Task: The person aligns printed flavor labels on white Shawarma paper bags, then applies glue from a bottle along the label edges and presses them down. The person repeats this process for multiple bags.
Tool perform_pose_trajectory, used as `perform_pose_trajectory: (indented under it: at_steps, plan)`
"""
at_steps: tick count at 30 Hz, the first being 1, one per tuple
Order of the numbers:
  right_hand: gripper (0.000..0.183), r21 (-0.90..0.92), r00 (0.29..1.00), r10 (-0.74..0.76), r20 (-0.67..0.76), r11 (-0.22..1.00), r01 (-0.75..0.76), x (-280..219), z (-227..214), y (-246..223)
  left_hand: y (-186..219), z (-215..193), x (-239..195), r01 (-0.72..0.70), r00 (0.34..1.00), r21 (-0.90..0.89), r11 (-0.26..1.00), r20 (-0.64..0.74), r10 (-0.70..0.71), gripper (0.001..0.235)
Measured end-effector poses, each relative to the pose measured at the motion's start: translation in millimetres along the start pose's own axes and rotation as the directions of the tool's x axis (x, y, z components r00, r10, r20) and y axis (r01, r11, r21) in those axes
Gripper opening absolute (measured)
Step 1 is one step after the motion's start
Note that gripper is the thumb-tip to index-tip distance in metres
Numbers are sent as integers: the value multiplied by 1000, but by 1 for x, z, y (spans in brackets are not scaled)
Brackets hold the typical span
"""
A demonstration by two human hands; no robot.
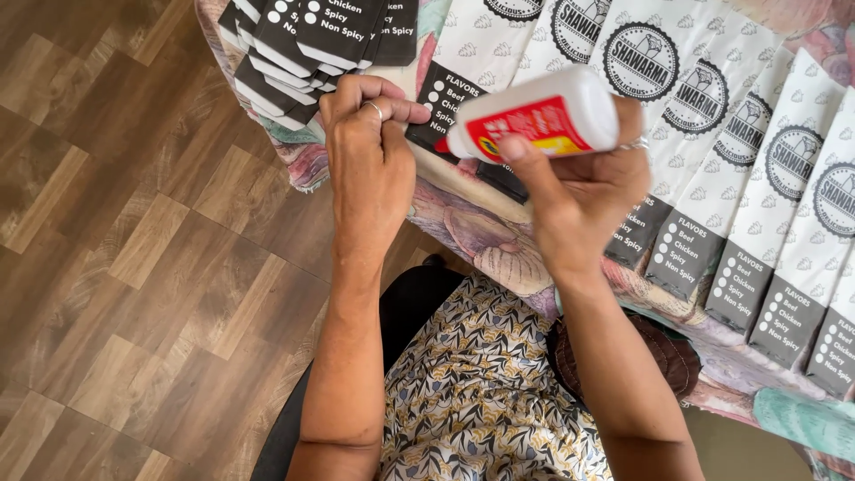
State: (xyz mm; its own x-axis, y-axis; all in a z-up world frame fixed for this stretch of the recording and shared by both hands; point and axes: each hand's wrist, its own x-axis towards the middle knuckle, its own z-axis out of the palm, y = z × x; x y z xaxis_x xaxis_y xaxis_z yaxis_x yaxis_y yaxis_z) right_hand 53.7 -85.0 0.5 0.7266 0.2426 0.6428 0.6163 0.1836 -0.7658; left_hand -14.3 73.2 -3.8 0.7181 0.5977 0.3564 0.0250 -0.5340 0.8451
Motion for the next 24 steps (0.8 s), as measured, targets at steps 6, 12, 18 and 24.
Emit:
perform_pose_trajectory:
  at_steps: [6,12,18,24]
  plan:
    - [40,93,986,168,6,981,-168,14,32,-22,-12,-2,0,-18,999,34,999,50,16,25]
    - [29,172,939,287,-189,951,-256,17,-56,-30,-7,-8,-4,-200,975,-74,977,86,206,19]
    - [29,242,855,413,-315,906,-348,19,-229,-40,-1,-3,-31,-212,971,-160,964,-149,189,47]
    - [23,-79,574,351,-740,802,-592,-29,-445,-70,1,-3,-56,25,995,-87,996,-96,-34,19]
